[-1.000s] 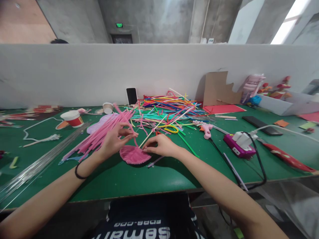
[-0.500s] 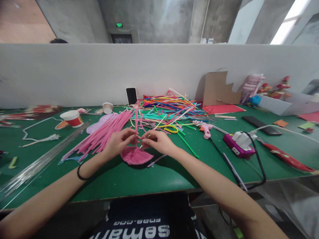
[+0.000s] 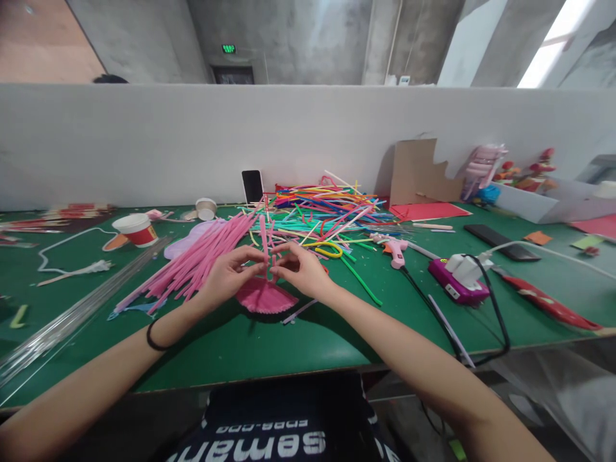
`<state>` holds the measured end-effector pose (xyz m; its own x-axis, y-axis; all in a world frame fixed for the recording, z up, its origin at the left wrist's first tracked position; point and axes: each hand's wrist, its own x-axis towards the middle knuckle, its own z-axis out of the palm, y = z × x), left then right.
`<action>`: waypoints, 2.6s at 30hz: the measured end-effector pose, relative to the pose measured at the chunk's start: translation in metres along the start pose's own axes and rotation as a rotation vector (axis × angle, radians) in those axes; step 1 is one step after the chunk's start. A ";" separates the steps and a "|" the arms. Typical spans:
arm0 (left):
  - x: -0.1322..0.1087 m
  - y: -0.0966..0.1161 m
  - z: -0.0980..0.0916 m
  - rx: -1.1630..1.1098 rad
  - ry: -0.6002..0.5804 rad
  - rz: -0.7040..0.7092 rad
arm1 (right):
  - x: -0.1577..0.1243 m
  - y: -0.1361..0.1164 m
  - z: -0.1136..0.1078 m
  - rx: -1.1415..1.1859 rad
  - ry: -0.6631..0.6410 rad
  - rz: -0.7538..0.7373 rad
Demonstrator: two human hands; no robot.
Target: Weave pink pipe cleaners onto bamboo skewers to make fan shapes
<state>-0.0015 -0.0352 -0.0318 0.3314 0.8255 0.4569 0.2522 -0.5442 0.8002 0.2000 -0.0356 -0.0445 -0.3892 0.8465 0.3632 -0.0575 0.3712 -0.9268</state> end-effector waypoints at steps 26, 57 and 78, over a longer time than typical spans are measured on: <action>-0.017 -0.002 0.001 0.614 -0.166 0.122 | 0.006 0.004 -0.005 -0.081 0.048 0.049; -0.004 0.006 0.000 0.737 -0.223 -0.034 | 0.011 -0.004 0.003 -0.152 0.055 -0.071; 0.005 -0.001 -0.003 0.065 -0.453 -0.119 | 0.006 -0.009 0.002 -0.183 0.073 -0.009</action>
<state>-0.0030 -0.0303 -0.0291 0.6568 0.7416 0.1366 0.3635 -0.4701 0.8042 0.1968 -0.0346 -0.0345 -0.3211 0.8660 0.3833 0.1099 0.4361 -0.8932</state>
